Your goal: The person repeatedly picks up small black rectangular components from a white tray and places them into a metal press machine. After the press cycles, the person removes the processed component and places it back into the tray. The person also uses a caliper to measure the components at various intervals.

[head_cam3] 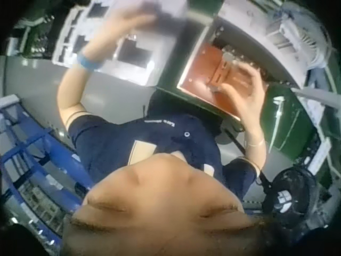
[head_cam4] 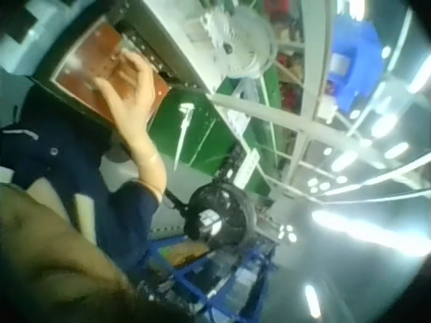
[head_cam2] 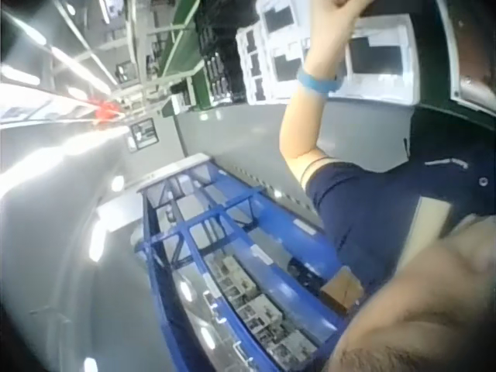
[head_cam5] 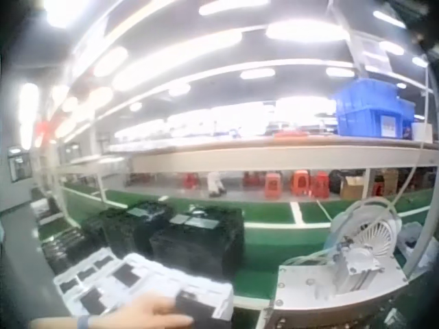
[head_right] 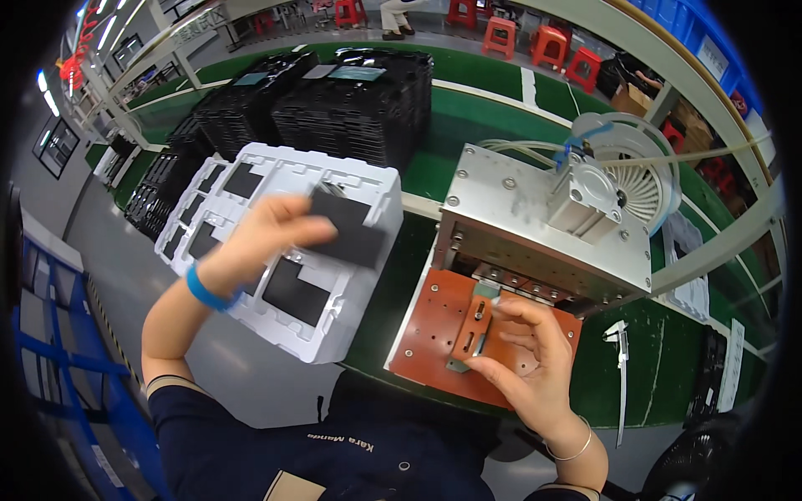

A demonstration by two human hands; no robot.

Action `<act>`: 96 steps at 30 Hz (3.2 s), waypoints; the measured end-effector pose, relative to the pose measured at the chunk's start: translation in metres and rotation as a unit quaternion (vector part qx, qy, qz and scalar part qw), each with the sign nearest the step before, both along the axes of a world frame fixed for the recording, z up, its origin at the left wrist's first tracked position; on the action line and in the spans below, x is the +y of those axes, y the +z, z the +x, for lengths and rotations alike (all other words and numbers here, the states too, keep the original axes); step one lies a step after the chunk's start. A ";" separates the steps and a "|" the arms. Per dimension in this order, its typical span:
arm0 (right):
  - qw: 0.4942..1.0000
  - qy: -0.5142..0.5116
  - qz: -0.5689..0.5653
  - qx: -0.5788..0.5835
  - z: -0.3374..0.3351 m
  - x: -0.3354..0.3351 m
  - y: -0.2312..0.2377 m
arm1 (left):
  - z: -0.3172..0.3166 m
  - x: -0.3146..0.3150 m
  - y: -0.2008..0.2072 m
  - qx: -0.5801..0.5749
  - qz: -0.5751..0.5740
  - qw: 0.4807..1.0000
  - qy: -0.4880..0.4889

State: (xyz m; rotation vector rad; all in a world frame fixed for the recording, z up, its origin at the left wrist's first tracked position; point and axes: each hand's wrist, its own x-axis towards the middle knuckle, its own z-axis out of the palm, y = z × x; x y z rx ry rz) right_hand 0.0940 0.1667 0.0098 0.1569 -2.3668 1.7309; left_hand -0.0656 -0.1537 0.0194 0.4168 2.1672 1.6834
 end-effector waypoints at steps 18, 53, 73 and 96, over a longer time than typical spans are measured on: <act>0.925 0.250 0.270 0.095 -0.042 -0.076 0.011 | 0.015 -0.099 -0.012 0.496 -0.328 0.804 0.004; 0.940 -0.026 0.331 0.076 0.050 0.069 -0.041 | 0.067 0.194 -0.021 0.520 -0.104 0.784 -0.321; 0.850 -0.025 0.501 0.163 -0.001 0.042 -0.041 | 0.077 0.139 -0.032 0.490 -0.226 0.696 -0.473; 0.879 -0.024 0.455 0.143 -0.003 0.045 -0.049 | 0.076 0.139 -0.030 0.497 -0.236 0.692 -0.467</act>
